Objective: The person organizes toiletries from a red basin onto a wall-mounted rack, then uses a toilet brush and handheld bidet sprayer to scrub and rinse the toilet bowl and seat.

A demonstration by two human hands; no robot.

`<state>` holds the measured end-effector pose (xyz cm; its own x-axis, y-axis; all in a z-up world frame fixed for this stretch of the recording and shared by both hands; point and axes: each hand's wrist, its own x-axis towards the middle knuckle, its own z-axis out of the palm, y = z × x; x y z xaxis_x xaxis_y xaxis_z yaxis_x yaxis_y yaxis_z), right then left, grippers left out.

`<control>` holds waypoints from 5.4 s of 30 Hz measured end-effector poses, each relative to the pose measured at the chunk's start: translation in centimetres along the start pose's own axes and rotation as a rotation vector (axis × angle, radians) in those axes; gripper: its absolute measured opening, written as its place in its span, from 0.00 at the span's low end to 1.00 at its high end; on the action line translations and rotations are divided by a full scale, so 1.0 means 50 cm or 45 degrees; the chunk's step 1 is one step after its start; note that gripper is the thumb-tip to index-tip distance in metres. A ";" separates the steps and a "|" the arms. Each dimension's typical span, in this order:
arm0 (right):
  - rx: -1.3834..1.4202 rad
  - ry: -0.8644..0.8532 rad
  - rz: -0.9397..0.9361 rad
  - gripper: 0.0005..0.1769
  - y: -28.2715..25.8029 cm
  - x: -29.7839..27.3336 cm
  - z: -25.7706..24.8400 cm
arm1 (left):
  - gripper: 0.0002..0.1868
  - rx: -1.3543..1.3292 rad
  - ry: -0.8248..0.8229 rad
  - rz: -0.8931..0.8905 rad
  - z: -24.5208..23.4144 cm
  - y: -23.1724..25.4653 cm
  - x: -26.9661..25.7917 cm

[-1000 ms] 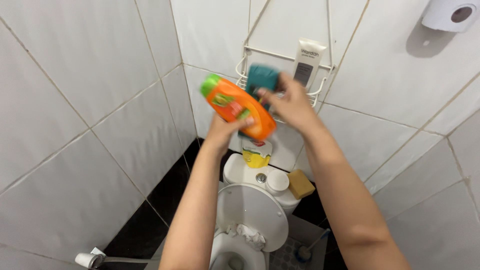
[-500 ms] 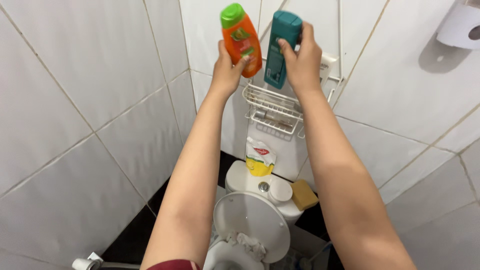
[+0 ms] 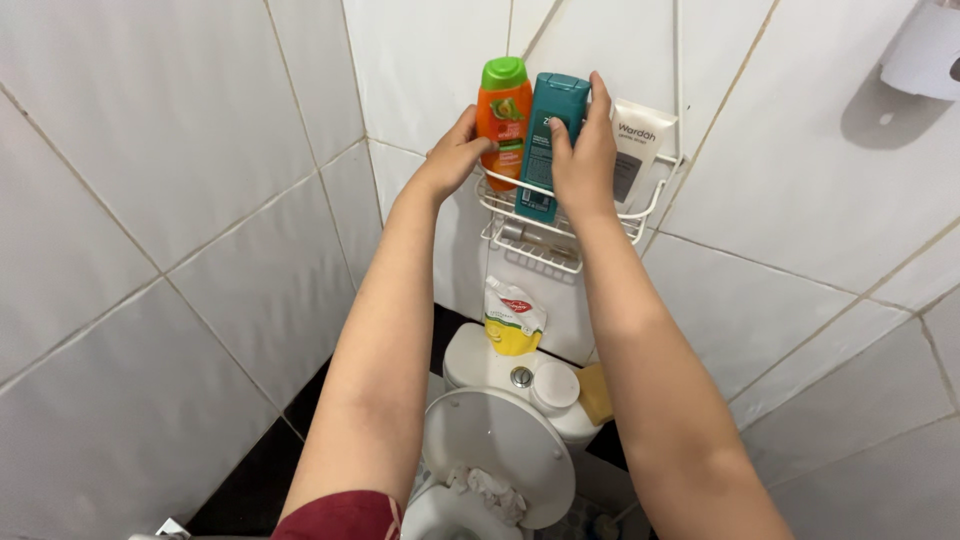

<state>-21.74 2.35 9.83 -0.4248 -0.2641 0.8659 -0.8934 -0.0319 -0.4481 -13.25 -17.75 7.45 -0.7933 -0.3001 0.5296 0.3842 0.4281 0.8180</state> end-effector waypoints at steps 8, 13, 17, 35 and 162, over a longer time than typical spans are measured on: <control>-0.070 0.014 -0.133 0.44 -0.054 -0.045 -0.012 | 0.24 0.339 0.136 -0.049 0.012 -0.004 0.000; -0.136 0.060 -0.336 0.36 -0.122 -0.089 -0.079 | 0.20 0.460 0.269 -0.156 0.020 -0.016 -0.014; 0.280 0.043 -0.136 0.20 -0.131 -0.196 -0.170 | 0.23 0.367 0.403 0.039 0.024 -0.028 -0.050; -0.812 -0.767 1.250 0.52 0.429 -0.853 -0.180 | 0.11 -0.364 0.876 -0.681 0.366 -0.302 -0.671; 0.517 -1.894 1.725 0.14 -0.688 -1.813 0.027 | 0.26 0.166 -1.338 -1.584 0.054 -0.230 -1.956</control>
<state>47.70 26.06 -53.57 -0.0410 -0.7079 -0.7051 -0.0118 0.7060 -0.7081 58.67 8.98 -54.38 -0.5411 0.1605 -0.8255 -0.6982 0.4614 0.5473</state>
